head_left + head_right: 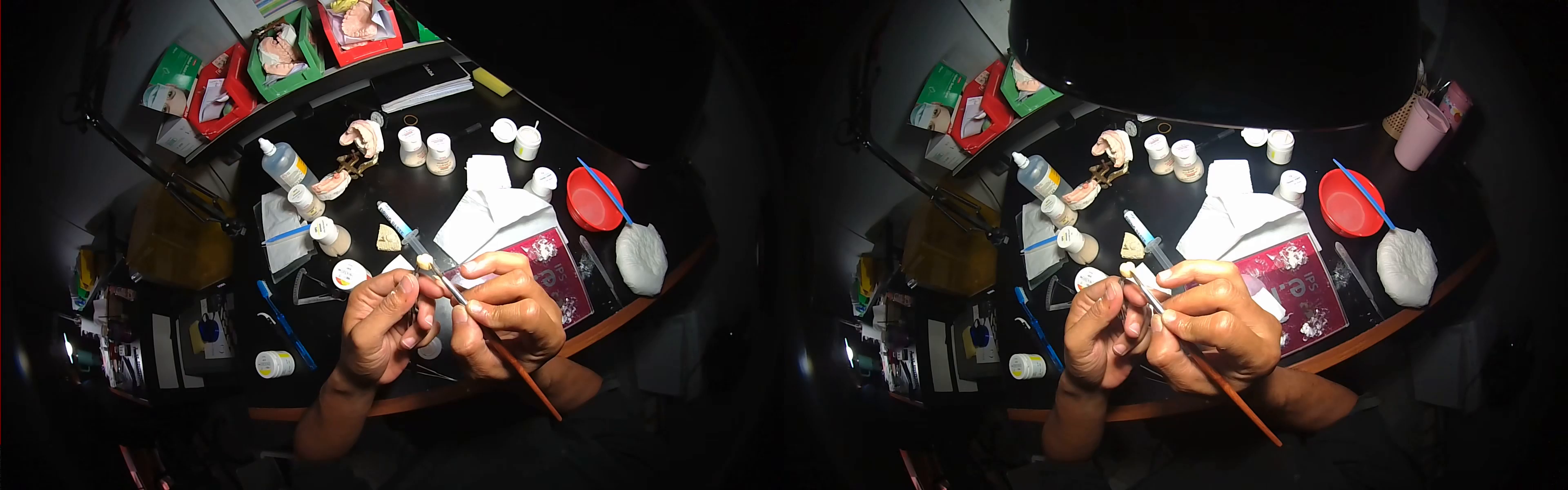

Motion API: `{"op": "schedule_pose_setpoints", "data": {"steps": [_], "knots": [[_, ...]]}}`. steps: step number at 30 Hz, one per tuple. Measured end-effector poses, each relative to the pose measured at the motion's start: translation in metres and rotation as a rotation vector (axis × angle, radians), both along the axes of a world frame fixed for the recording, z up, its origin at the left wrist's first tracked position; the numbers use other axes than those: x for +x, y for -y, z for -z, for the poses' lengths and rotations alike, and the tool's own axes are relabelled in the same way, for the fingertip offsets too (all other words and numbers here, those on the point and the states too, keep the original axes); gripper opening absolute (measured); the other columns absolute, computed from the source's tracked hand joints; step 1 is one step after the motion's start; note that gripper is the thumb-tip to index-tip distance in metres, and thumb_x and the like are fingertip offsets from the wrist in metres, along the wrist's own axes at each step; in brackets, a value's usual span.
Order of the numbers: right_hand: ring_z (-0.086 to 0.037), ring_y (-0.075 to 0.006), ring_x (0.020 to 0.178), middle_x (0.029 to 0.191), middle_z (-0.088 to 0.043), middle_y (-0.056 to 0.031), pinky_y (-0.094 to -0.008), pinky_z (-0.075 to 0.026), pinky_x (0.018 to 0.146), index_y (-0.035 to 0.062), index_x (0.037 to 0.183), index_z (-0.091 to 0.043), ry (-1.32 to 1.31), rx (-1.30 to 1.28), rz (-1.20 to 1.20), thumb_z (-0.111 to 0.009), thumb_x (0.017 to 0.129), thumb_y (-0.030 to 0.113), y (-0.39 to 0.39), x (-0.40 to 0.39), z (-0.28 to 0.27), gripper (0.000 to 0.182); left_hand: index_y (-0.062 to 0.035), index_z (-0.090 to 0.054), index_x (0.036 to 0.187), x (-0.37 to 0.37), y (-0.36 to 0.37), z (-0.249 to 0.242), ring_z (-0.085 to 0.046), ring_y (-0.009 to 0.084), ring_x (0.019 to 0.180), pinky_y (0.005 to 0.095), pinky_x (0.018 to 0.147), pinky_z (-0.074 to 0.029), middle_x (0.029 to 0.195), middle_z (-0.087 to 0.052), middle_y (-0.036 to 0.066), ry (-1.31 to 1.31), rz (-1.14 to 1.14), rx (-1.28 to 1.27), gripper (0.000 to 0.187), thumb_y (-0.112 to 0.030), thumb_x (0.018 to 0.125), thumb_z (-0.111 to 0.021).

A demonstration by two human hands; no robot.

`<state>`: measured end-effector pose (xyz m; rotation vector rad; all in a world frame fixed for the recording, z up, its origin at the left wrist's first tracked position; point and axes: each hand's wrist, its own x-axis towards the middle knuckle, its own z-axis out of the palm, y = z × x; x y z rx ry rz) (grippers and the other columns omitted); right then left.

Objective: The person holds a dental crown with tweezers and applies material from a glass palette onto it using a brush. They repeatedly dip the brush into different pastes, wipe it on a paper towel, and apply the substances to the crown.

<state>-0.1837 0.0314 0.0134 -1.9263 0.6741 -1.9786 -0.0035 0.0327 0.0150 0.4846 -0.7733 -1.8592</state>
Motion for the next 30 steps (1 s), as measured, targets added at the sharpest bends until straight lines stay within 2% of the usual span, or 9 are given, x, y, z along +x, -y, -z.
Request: {"op": "schedule_pose_setpoints", "data": {"steps": [1, 7, 10, 30], "knots": [[-0.073, -0.0340, 0.097, 0.088, -0.072, -0.0137, -0.0411, -0.061, 0.083, 0.0009, 0.095, -0.067, 0.015, -0.001, 0.002, -0.082, 0.077, -0.009, 0.0001, 0.0002, -0.0002, 0.025, 0.0062, -0.070, 0.112, 0.0001, 0.0000, 0.0000, -0.048, 0.0052, 0.055, 0.0203, 0.053, -0.041, 0.079, -0.068, 0.006, -0.002, 0.003, 0.001, 0.032, -0.021, 0.113, -0.054], [-0.073, -0.0336, 0.098, 0.090, -0.072, -0.0140, -0.0409, -0.061, 0.084, 0.0009, 0.095, -0.067, 0.004, -0.005, -0.007, -0.082, 0.078, -0.010, -0.0009, -0.0008, 0.0000, 0.026, 0.0061, -0.070, 0.111, 0.0010, -0.0007, 0.0013, -0.050, 0.0054, 0.057, 0.0195, 0.054, -0.042, 0.080, -0.069, 0.007, 0.031, -0.013, -0.016, 0.031, -0.020, 0.113, -0.054], [-0.070, -0.0297, 0.092, 0.088, -0.070, -0.0106, -0.0439, -0.058, 0.088, 0.0055, 0.102, -0.062, -0.063, -0.009, -0.007, -0.075, 0.083, -0.010, -0.0013, -0.0025, -0.0022, 0.028, 0.0060, -0.070, 0.111, 0.0002, -0.0011, 0.0011, -0.051, 0.0056, 0.057, 0.0193, 0.054, -0.042, 0.082, -0.070, 0.008, 0.015, -0.021, -0.018, 0.030, -0.020, 0.113, -0.055], [-0.069, -0.0301, 0.093, 0.088, -0.069, -0.0110, -0.0425, -0.058, 0.085, 0.0049, 0.102, -0.062, -0.049, -0.032, 0.003, -0.073, 0.083, -0.009, -0.0007, -0.0016, -0.0010, 0.026, 0.0060, -0.071, 0.111, 0.0005, 0.0000, 0.0007, -0.053, 0.0058, 0.059, 0.0186, 0.055, -0.043, 0.084, -0.071, 0.008, 0.011, -0.004, -0.045, 0.030, -0.019, 0.112, -0.056]]}}
